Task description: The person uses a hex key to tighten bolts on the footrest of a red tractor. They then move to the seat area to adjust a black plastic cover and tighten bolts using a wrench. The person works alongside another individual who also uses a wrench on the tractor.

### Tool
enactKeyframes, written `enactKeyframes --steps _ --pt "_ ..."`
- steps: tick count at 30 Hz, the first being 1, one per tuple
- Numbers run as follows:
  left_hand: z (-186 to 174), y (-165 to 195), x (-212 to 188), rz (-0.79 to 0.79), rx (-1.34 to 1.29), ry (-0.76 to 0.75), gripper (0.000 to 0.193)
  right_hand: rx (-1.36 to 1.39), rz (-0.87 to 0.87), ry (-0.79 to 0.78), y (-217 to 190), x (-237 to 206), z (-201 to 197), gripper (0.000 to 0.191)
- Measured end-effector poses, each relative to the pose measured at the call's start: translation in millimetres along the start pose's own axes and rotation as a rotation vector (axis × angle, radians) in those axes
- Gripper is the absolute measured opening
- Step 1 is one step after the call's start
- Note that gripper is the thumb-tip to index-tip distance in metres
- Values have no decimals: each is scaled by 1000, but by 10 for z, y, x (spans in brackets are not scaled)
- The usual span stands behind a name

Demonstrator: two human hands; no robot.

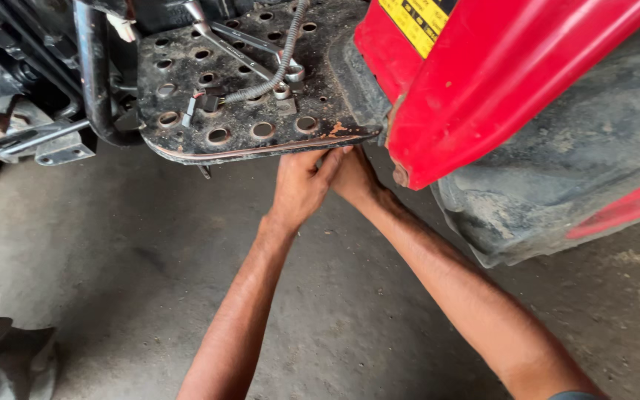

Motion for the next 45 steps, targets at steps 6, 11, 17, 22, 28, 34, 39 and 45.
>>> enactKeyframes --steps 6,11,17,22,28,34,39,45 --pt "36 -71 -57 128 -89 46 19 38 139 89 153 -132 44 20" --pt "43 -50 -49 213 -50 78 17 -29 34 26 227 -74 -28 17" --pt "-22 -21 -78 228 42 61 15 85 136 85 94 -194 166 20" --pt "-13 -49 -112 158 -43 110 15 -41 28 127 281 -173 67 20" --pt "17 -13 -168 114 -61 137 15 -137 217 -96 -261 -500 -140 19" --pt "199 -17 -218 -444 -420 103 22 278 858 -109 -1065 -619 -587 23" --pt "197 106 -162 -532 -611 77 22 202 905 -248 -1355 -415 -914 20" --pt "165 70 -171 -525 -634 61 23 139 832 -248 -1345 -384 -817 16"
Point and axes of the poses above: each hand's wrist, its own x-axis towards the middle knuckle, its own z-axis out of the palm, y = z × x, the point moved 4 cm from there along x, towards the middle knuckle, and after that the axes turned 14 degrees about y, right-handed, at the moved point
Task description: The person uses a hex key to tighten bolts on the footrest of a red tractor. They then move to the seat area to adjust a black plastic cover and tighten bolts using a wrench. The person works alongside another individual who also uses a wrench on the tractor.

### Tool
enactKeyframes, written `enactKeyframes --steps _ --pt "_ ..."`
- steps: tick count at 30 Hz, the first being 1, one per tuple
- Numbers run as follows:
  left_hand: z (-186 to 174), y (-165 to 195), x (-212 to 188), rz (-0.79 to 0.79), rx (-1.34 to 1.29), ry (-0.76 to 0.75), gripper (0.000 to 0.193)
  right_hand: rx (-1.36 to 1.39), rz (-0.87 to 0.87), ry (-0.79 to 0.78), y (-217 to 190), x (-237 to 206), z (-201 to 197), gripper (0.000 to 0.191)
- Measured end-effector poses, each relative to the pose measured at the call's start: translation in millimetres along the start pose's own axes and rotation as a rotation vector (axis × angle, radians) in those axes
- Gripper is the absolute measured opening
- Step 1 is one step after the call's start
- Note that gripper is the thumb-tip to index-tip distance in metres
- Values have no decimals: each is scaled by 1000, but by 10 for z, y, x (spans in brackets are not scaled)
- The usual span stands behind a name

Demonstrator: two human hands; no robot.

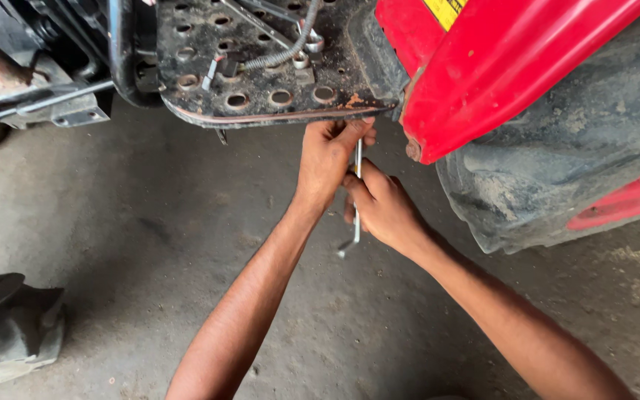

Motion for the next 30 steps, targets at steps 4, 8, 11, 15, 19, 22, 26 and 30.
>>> enactKeyframes --steps 4,8,11,15,19,22,26,30 --pt "-14 -102 59 -37 -39 0 22 55 22 -5 251 28 15 17" --pt "-70 -121 71 72 62 -6 24 13 -192 125 474 199 149 16" --pt "-87 -62 93 237 234 -31 27 -198 -573 281 475 826 347 30" --pt "-146 52 116 416 416 12 23 324 -754 200 514 1494 487 20" --pt "-201 151 141 705 653 -95 22 -9 -960 407 530 1540 380 33" --pt "-245 140 145 812 721 -124 19 -214 -924 345 544 1553 378 22" --pt "-286 133 113 849 720 -110 18 -73 -861 387 573 1504 410 24" --pt "-276 165 33 809 672 -84 21 -316 -578 230 705 1142 500 14"
Point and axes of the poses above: each hand's wrist, its own x-axis towards the middle knuckle, its own z-axis out of the palm, y = z × x, the point moved 4 cm from there along x, towards the middle knuckle, and after that the axes turned 14 degrees about y, right-handed, at the moved point
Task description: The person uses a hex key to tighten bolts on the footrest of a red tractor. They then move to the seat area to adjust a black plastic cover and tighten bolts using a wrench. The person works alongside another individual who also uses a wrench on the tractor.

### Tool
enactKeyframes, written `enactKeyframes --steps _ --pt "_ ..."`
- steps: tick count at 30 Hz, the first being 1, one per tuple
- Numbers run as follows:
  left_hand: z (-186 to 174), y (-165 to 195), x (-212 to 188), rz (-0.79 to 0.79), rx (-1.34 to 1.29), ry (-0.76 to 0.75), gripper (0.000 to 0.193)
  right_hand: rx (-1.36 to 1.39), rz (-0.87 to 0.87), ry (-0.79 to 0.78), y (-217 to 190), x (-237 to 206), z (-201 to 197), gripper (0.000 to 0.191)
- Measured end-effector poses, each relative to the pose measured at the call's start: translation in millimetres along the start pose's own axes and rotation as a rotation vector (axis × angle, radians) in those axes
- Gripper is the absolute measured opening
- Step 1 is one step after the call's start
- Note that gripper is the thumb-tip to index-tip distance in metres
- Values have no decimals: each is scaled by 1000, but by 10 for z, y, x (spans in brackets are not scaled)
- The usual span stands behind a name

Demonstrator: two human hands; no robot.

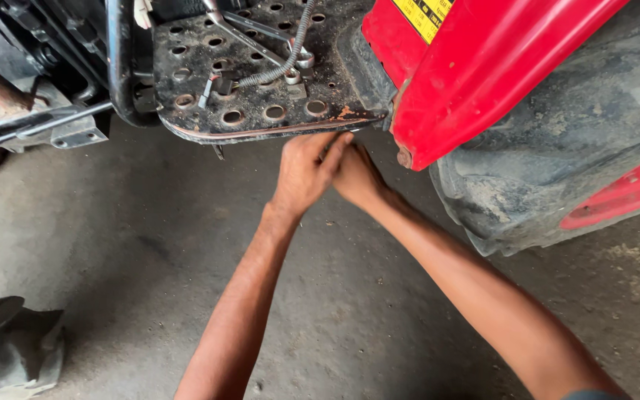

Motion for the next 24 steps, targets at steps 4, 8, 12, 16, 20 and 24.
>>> enactKeyframes --steps 4,8,12,16,20,24 --pt "206 -65 -66 -618 -195 -28 29 196 180 17 -441 -539 -449 18" --pt "380 17 -68 -827 -679 116 18 374 536 -137 -705 -717 -828 18" --pt "403 69 -65 -945 -733 129 14 532 696 -273 -851 -677 -1084 23" --pt "394 119 -36 -932 -732 137 13 502 690 -319 -971 -592 -1177 23" --pt "412 91 -53 -912 -734 116 12 556 784 -371 -903 -616 -1218 22" --pt "368 -27 -21 -835 -730 37 19 582 620 -324 -642 -675 -1061 23"
Point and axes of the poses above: each hand's wrist, its own x-axis towards the middle knuckle, its own z-axis out of the palm, y = z × x, the point moved 4 cm from there along x, towards the middle knuckle, and after that the axes turned 14 degrees about y, right-handed, at the moved point
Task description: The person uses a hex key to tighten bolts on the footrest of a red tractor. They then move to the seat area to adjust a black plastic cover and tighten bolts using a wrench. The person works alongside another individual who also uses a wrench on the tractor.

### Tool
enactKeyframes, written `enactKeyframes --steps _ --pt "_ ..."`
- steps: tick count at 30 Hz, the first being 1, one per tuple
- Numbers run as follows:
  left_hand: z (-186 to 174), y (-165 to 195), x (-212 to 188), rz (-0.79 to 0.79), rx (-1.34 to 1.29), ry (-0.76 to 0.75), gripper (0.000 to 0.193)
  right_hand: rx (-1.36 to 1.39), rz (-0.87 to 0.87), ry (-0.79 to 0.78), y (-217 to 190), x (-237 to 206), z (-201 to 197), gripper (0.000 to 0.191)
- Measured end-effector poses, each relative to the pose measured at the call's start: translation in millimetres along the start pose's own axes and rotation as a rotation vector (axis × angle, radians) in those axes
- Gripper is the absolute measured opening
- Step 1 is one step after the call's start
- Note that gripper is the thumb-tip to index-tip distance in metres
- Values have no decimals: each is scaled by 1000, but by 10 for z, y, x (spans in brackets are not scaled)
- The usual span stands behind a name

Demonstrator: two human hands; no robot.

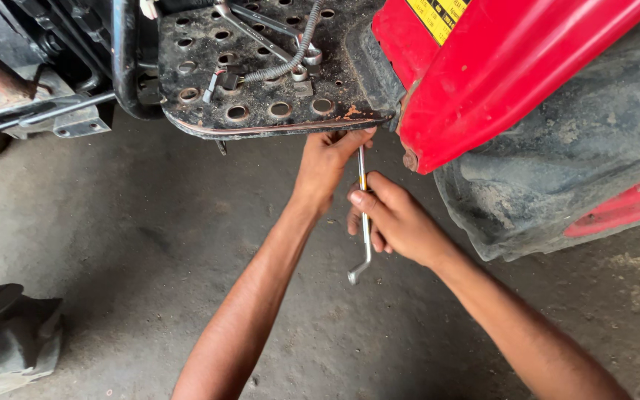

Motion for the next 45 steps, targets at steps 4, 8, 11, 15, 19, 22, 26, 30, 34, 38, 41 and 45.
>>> enactKeyframes --steps 4,8,11,15,19,22,26,30,34,38,41,45 --pt "-134 113 79 217 279 -69 30 -551 -456 301 309 707 222 18" --pt "-170 229 30 493 610 -74 31 -421 -1014 372 370 1490 393 22" --pt "-159 278 -11 641 700 -84 27 -410 -997 406 446 1601 313 20" --pt "-168 293 -41 782 674 -113 23 -384 -766 376 541 1521 325 21" --pt "-177 224 -44 764 692 -45 20 -224 -1044 441 456 1455 466 31" --pt "-209 209 -56 707 678 3 21 -515 -704 431 551 1532 482 20" --pt "-233 222 -151 650 590 21 24 -534 -593 374 405 982 316 20" --pt "-122 59 -93 145 341 32 24 -253 -321 237 167 212 270 20" --pt "31 5 -73 -2 34 45 16 -60 -95 145 -58 -59 133 16" --pt "87 5 -42 8 -8 48 14 48 19 80 -150 -84 120 17" --pt "58 -9 -47 50 58 19 19 -64 -86 102 -198 -27 127 18" --pt "-110 -19 20 81 150 -122 33 -40 -158 66 -123 74 93 17"
Point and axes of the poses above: each hand's wrist, its own x-axis towards the middle knuckle, its own z-axis out of the palm, y = z × x, the point moved 4 cm from there along x, towards the middle knuckle, and after that the axes turned 14 degrees about y, right-handed, at the moved point
